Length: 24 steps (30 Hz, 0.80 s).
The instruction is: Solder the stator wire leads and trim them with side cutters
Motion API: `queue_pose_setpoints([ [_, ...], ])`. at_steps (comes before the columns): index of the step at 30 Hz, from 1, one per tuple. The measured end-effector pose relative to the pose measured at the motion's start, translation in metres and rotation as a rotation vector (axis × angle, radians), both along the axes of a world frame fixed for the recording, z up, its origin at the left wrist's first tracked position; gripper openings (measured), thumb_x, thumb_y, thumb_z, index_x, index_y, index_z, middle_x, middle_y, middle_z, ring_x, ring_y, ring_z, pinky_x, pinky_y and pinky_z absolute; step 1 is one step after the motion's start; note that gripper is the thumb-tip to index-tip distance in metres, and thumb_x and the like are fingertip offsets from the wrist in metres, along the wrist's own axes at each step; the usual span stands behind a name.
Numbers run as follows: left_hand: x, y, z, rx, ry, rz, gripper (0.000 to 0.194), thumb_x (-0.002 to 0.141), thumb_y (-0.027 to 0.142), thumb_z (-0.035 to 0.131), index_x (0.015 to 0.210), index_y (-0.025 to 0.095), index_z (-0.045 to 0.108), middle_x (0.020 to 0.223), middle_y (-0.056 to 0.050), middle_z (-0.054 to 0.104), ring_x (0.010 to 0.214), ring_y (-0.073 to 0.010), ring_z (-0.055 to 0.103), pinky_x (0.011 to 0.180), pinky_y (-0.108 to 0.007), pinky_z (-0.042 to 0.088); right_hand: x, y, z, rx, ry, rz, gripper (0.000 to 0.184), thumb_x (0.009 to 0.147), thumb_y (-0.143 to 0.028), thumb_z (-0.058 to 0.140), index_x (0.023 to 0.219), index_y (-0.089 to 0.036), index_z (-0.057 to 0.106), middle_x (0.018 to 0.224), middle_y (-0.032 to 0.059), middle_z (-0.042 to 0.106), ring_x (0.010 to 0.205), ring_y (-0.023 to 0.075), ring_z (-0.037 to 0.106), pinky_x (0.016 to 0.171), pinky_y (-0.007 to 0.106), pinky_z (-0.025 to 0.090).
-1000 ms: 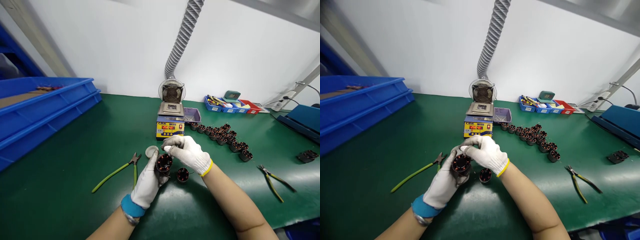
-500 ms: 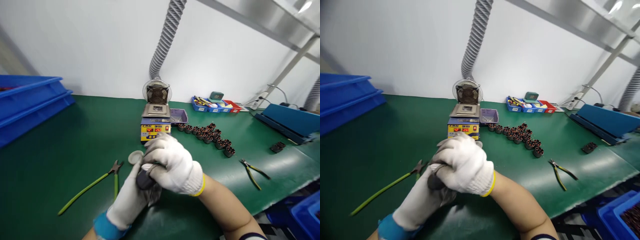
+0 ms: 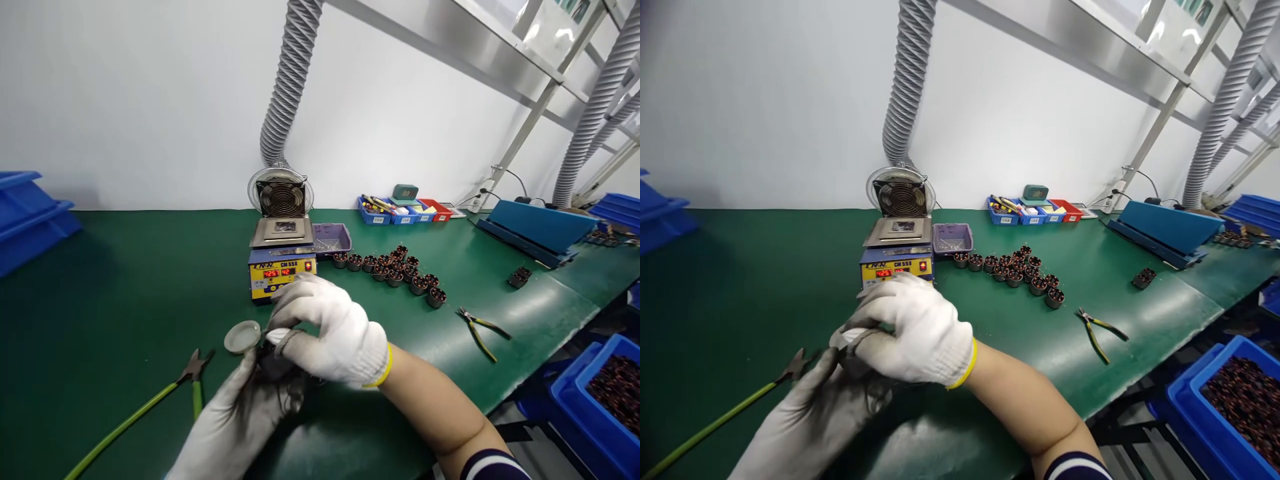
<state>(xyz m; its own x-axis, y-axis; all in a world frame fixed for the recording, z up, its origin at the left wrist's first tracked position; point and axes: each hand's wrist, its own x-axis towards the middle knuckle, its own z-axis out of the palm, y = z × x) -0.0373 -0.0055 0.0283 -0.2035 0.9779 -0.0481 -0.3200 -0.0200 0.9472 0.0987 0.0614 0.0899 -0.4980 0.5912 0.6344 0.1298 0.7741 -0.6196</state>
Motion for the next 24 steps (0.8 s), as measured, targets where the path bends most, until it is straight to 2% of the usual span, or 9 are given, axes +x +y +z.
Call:
queue_pose_setpoints([
  [3,0.001,0.0,-0.005,0.002,-0.133,-0.044,0.037,0.079,0.052,0.066,0.102,0.024,0.068,0.106,-0.009,0.07,0.102,-0.0301,0.066,0.089,-0.046,0.056,-0.004,0.002,-0.006,-0.278,0.227,-0.03,0.01,0.078,-0.022,0.063,0.068,-0.019,0.061,0.083,0.0037,0.066,0.088,0.0172,0.063,0.086,0.033,0.051],
  [7,-0.004,0.001,-0.007,0.046,-0.153,0.128,0.057,0.064,0.038,0.083,0.114,0.023,0.061,0.115,-0.006,0.066,0.107,-0.0245,0.063,0.094,-0.033,0.053,-0.012,0.01,-0.015,-0.677,0.47,-0.028,0.008,0.072,-0.025,0.067,0.072,-0.017,0.067,0.077,0.0029,0.065,0.076,0.016,0.061,0.069,0.028,0.05],
  [9,-0.004,0.001,-0.004,0.004,-0.16,0.128,0.062,0.059,0.036,0.086,0.113,0.021,0.061,0.114,-0.007,0.066,0.104,-0.025,0.065,0.091,-0.034,0.055,-0.015,0.013,-0.018,-0.794,0.526,-0.02,0.013,0.074,-0.027,0.067,0.08,-0.017,0.07,0.077,0.0019,0.065,0.069,0.0135,0.058,0.065,0.026,0.048],
  [11,-0.001,0.0,0.001,-0.018,-0.207,0.032,0.07,0.053,0.032,0.089,0.116,0.021,0.059,0.114,-0.009,0.067,0.102,-0.0274,0.066,0.087,-0.037,0.056,-0.017,0.012,-0.02,-0.795,0.503,-0.001,0.013,0.075,-0.027,0.067,0.083,-0.017,0.07,0.079,0.0019,0.066,0.07,0.0133,0.058,0.068,0.027,0.048],
  [14,0.003,-0.002,0.006,-0.001,-0.183,-0.078,0.074,0.053,0.023,0.089,0.121,0.021,0.057,0.118,-0.01,0.067,0.107,-0.0272,0.065,0.09,-0.036,0.055,-0.022,0.007,-0.023,-0.693,0.408,0.004,0.007,0.074,-0.024,0.067,0.074,-0.017,0.068,0.083,0.0031,0.067,0.081,0.0172,0.062,0.074,0.03,0.049],
  [18,0.0,-0.001,0.007,-0.007,-0.04,-0.017,0.054,0.06,0.023,0.085,0.109,0.016,0.064,0.109,-0.008,0.07,0.101,-0.0242,0.066,0.09,-0.032,0.053,-0.025,0.01,-0.026,-0.757,0.482,-0.069,0.01,0.074,-0.028,0.067,0.075,-0.018,0.067,0.083,0.0046,0.067,0.084,0.0198,0.064,0.08,0.035,0.051],
  [21,-0.005,0.002,0.006,-0.035,-0.064,-0.023,0.052,0.059,0.028,0.086,0.105,0.015,0.066,0.106,-0.008,0.07,0.099,-0.0236,0.065,0.088,-0.031,0.052,-0.01,0.023,-0.02,-0.734,0.687,-0.092,0.014,0.079,-0.035,0.063,0.082,-0.021,0.063,0.089,0.0051,0.068,0.092,0.0219,0.065,0.089,0.042,0.052],
  [22,-0.007,0.003,0.005,-0.051,-0.102,-0.063,0.052,0.061,0.03,0.085,0.106,0.015,0.066,0.106,-0.008,0.069,0.099,-0.0234,0.065,0.088,-0.031,0.052,-0.002,0.026,-0.017,-0.698,0.689,-0.089,0.016,0.08,-0.038,0.062,0.083,-0.022,0.063,0.092,0.0056,0.068,0.096,0.0229,0.065,0.092,0.044,0.051],
  [24,-0.009,0.003,0.005,-0.077,-0.185,-0.175,0.052,0.065,0.033,0.083,0.11,0.015,0.065,0.107,-0.008,0.069,0.098,-0.0232,0.064,0.087,-0.033,0.051,0.016,0.027,-0.013,-0.651,0.501,-0.073,0.022,0.078,-0.04,0.066,0.09,-0.022,0.064,0.1,0.0071,0.068,0.103,0.0252,0.064,0.097,0.046,0.049],
])
